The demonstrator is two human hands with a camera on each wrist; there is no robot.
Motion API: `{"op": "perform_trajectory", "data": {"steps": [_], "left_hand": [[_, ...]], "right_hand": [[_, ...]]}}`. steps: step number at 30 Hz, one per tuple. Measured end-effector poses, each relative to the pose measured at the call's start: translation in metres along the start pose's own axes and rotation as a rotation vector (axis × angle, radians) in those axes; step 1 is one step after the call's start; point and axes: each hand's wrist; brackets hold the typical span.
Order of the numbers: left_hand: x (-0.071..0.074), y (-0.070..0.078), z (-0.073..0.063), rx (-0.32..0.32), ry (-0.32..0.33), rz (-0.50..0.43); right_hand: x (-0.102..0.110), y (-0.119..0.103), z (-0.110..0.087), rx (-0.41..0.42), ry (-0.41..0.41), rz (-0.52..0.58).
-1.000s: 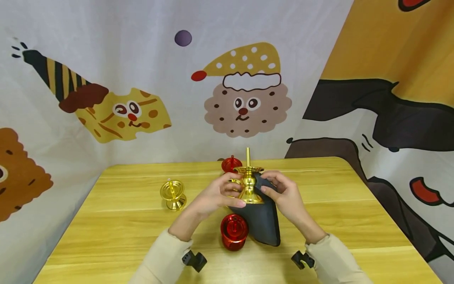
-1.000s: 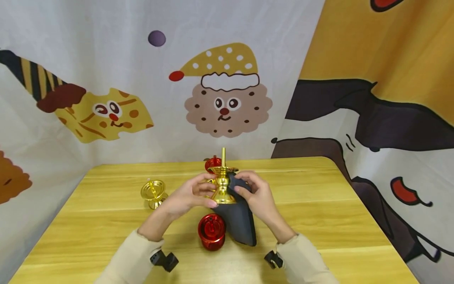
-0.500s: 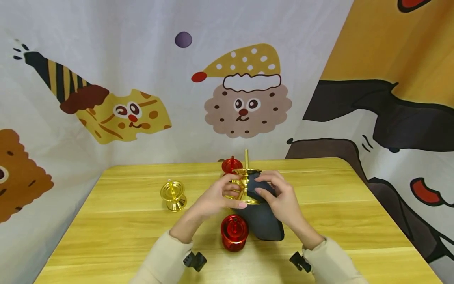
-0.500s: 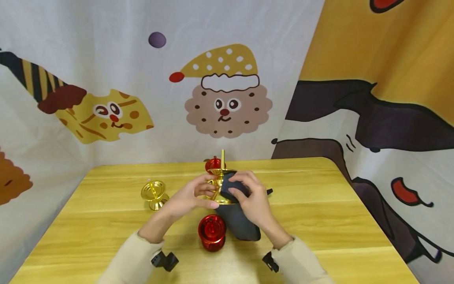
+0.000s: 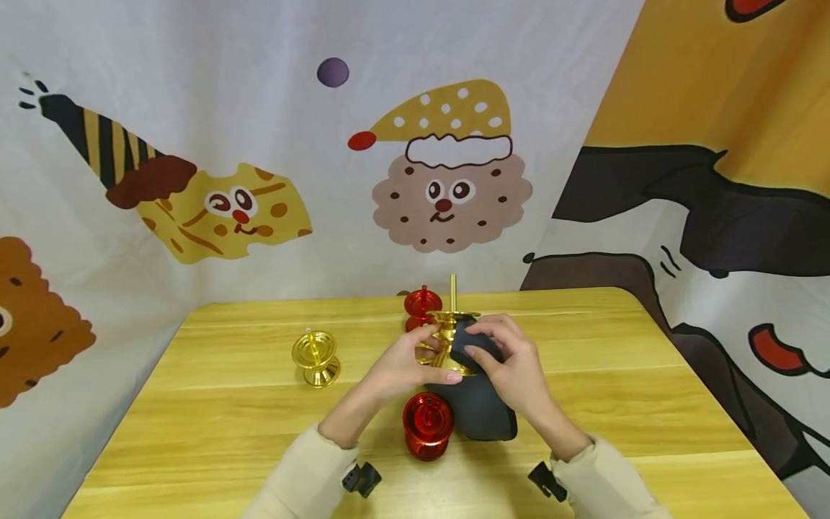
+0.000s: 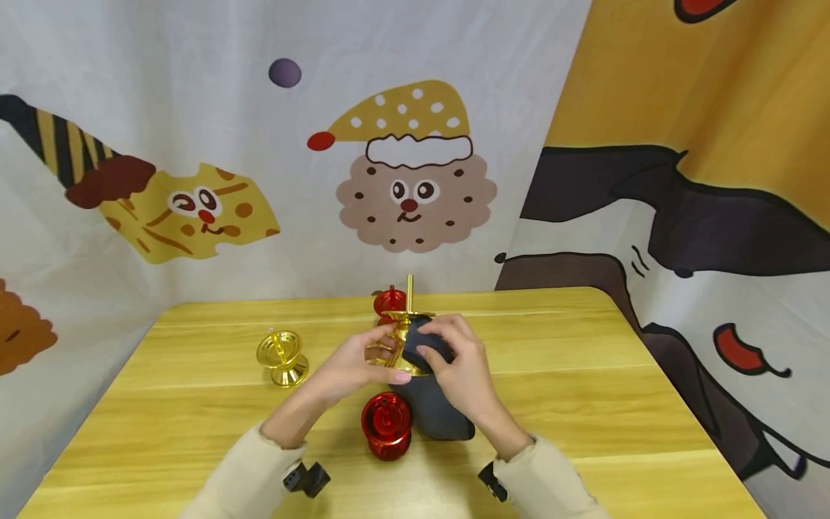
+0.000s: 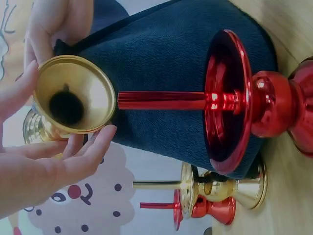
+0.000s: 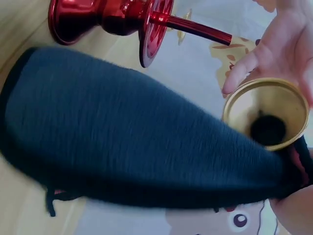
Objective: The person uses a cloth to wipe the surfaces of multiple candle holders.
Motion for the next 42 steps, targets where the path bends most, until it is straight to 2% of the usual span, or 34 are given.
{"op": "perform_trajectory", "data": {"steps": [3, 7, 10, 12, 14, 17, 19, 21, 22, 26, 28, 31, 35, 37, 39, 42], "left_hand": [[0.004, -0.001, -0.001, -0.012, -0.040, -0.104], [0.013, -0.004, -0.003, -0.041, -0.150, -0.390], [0.015, -0.007, -0.003, -0.060, -0.210, -0.508], [0.013, -0.007, -0.003, -0.052, -0.193, -0.496], [0.010, -0.007, -0.002, -0.051, -0.136, -0.411], [0.005, -0.004, -0.001, -0.035, -0.045, -0.258], [0.004, -0.003, -0.002, -0.035, -0.011, -0.202], [0.006, -0.003, -0.003, -0.041, -0.015, -0.237], [0.007, -0.002, -0.004, -0.046, -0.025, -0.273], [0.014, -0.003, -0.006, -0.059, -0.093, -0.435], [0.017, -0.003, -0.007, -0.061, -0.119, -0.435], [0.018, -0.001, -0.007, -0.077, -0.131, -0.348], [0.021, 0.003, -0.007, -0.090, -0.074, -0.140], [0.022, 0.005, -0.007, -0.079, -0.026, -0.078], [0.023, 0.008, -0.005, -0.056, 0.023, -0.105], [0.022, 0.011, -0.001, -0.018, 0.084, -0.284]], "right_hand": [[0.000, -0.001, 0.000, 0.034, -0.005, -0.010], [0.005, 0.001, 0.001, -0.059, -0.011, 0.120], [0.008, 0.002, 0.002, -0.133, -0.006, 0.163], [0.007, 0.002, 0.002, -0.139, -0.005, 0.158], [0.005, 0.000, 0.002, -0.098, -0.015, 0.131], [0.000, -0.004, 0.002, 0.004, -0.021, 0.006], [-0.002, -0.006, 0.001, 0.063, -0.018, -0.075], [-0.002, -0.007, 0.001, 0.077, -0.011, -0.090], [-0.001, -0.008, 0.001, 0.068, -0.010, -0.063], [0.005, -0.005, 0.000, -0.039, -0.017, 0.116], [0.008, -0.002, -0.001, -0.090, -0.021, 0.154], [0.010, 0.001, -0.002, -0.126, -0.030, 0.151], [0.010, 0.002, -0.002, -0.121, -0.032, 0.166], [0.010, 0.002, -0.002, -0.110, -0.028, 0.176], [0.010, 0.001, -0.001, -0.098, -0.025, 0.171], [0.010, 0.001, 0.001, -0.066, -0.044, 0.150]]}}
Point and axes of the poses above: each hand's wrist, its own z-axis towards the middle knuckle, its own x-axis out of the back of the hand, y = z × x, and after that the axes turned 10 degrees about z, right-handed
